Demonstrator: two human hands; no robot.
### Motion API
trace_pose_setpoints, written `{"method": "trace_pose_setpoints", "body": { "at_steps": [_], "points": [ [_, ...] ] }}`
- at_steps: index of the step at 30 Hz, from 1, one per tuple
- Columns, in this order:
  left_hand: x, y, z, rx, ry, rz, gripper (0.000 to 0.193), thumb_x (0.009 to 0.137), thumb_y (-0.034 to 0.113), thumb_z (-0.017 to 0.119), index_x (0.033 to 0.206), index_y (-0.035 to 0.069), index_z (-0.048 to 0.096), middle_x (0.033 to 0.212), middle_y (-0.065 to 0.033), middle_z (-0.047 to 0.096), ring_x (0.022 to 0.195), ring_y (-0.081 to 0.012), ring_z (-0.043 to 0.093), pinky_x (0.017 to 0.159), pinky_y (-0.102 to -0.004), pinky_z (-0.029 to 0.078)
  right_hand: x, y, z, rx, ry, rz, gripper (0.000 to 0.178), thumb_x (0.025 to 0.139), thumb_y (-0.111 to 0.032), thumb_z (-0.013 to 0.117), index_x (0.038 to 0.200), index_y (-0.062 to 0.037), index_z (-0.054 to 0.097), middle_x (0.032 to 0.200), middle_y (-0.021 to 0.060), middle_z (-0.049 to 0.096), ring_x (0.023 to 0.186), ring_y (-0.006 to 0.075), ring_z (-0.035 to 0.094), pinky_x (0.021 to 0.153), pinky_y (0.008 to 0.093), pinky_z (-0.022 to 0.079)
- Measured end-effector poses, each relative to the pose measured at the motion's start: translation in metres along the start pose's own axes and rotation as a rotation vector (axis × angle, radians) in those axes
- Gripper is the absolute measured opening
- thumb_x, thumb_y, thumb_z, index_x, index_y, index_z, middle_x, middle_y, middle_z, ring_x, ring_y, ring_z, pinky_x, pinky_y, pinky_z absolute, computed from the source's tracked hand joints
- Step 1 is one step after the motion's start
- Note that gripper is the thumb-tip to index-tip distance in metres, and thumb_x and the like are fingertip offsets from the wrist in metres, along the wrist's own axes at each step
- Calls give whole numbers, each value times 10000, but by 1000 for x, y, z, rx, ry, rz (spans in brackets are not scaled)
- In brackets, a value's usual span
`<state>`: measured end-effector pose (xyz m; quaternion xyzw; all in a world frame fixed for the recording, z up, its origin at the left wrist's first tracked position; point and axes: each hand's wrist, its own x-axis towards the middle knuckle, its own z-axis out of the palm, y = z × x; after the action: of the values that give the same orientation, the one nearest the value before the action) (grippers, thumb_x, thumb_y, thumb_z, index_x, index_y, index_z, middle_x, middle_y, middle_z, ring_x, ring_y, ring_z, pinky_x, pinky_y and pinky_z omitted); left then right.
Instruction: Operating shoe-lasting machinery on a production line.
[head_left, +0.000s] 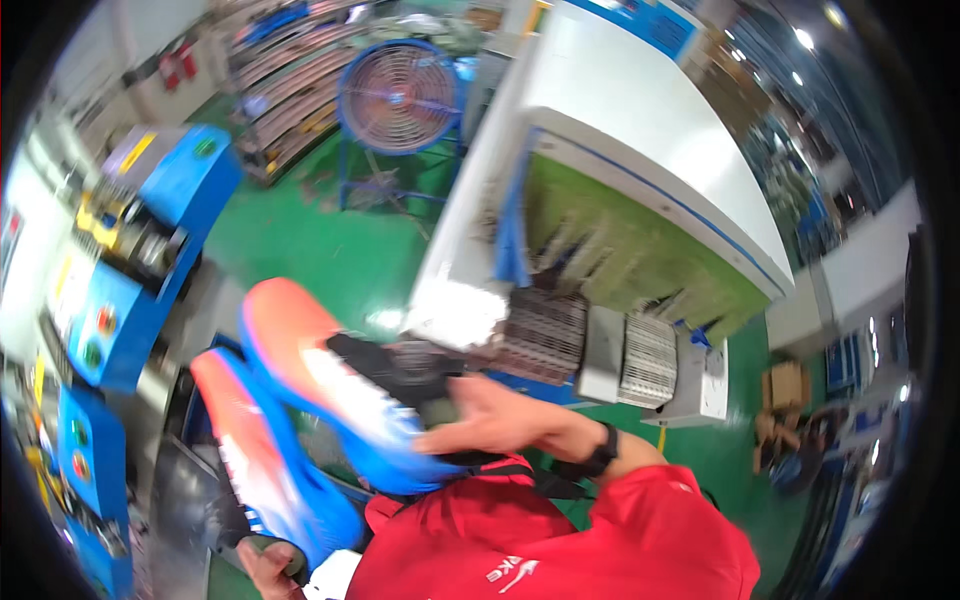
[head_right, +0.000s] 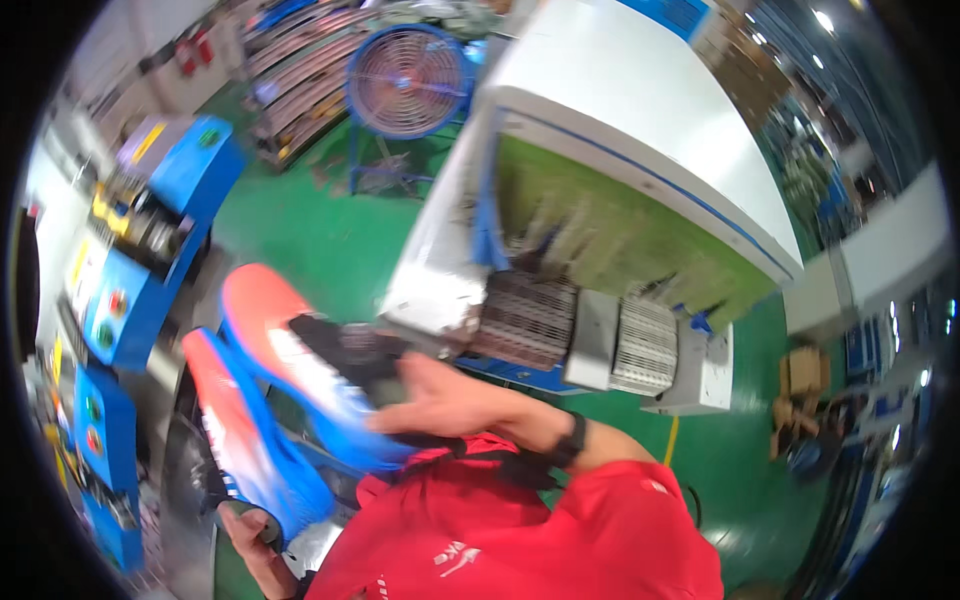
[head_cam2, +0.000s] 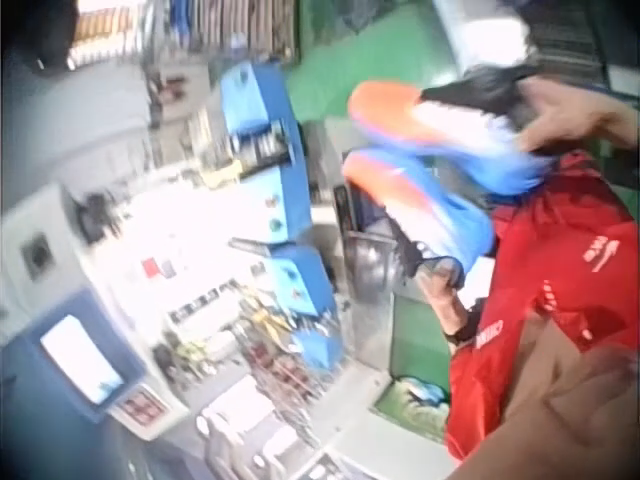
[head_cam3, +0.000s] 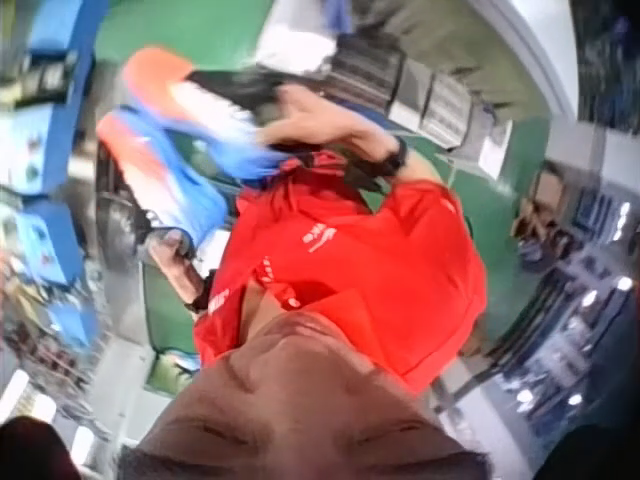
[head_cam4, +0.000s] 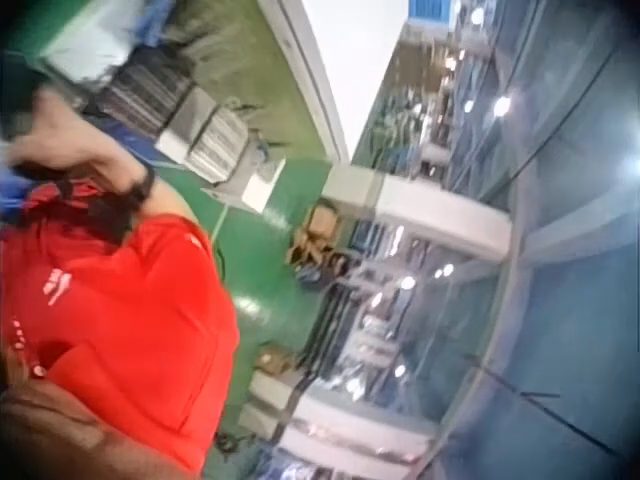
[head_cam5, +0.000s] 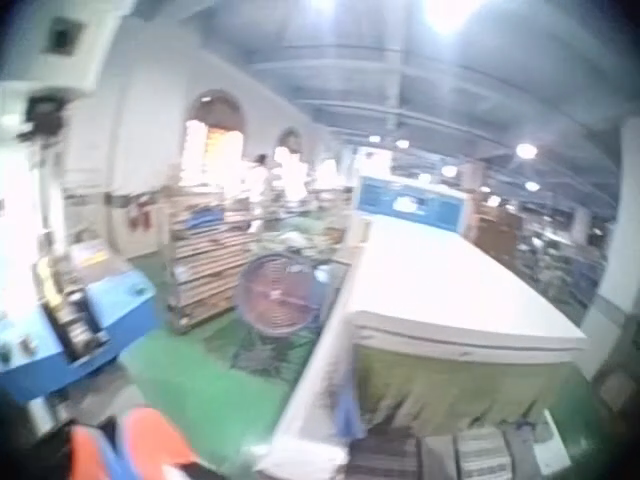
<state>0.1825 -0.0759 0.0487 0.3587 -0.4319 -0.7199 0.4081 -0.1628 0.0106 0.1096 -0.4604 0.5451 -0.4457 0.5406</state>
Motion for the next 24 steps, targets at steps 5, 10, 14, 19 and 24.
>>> {"method": "trace_pose_setpoints", "body": {
  "at_steps": [5,10,14,19,24],
  "points": [
    [42,-13,174,140,-206,-692,752,639,103,662,1350,-2,440,1077,-89,599,959,-173,597,802,-301,506,-220,16,-87,-134,728,-21,811,718,-119,802,1421,21,421,1309,108,559,1255,201,478,1093,364,351],
    [91,-59,325,350,-772,-646,768,705,26,645,1424,45,374,1139,-83,580,1003,-185,593,854,-299,486,-270,84,-125,-268,1457,283,682,777,-127,712,1363,65,423,1232,181,594,1131,268,561,1013,366,414],
    [121,-123,419,888,-812,70,809,731,60,625,1468,-27,302,1355,-262,505,1253,-350,513,1050,-354,404,-253,111,-174,-320,1484,377,588,798,-165,698,1278,66,446,1189,228,607,1096,327,594,947,402,450],
    [120,-138,395,603,-772,249,702,840,89,650,1441,-59,319,1381,-244,502,1288,-314,512,1099,-365,381,-206,74,-154,-724,1935,-143,497,823,-64,640,1288,14,482,1159,209,621,1072,323,615,934,388,468],
    [77,-99,228,512,-738,-34,521,864,-23,610,1355,-33,438,1287,-205,595,1236,-256,570,1024,-366,458,-76,43,-54,-402,880,-376,243,825,33,605,1060,-3,656,1045,130,683,1004,267,659,877,365,519]
  ]
}}
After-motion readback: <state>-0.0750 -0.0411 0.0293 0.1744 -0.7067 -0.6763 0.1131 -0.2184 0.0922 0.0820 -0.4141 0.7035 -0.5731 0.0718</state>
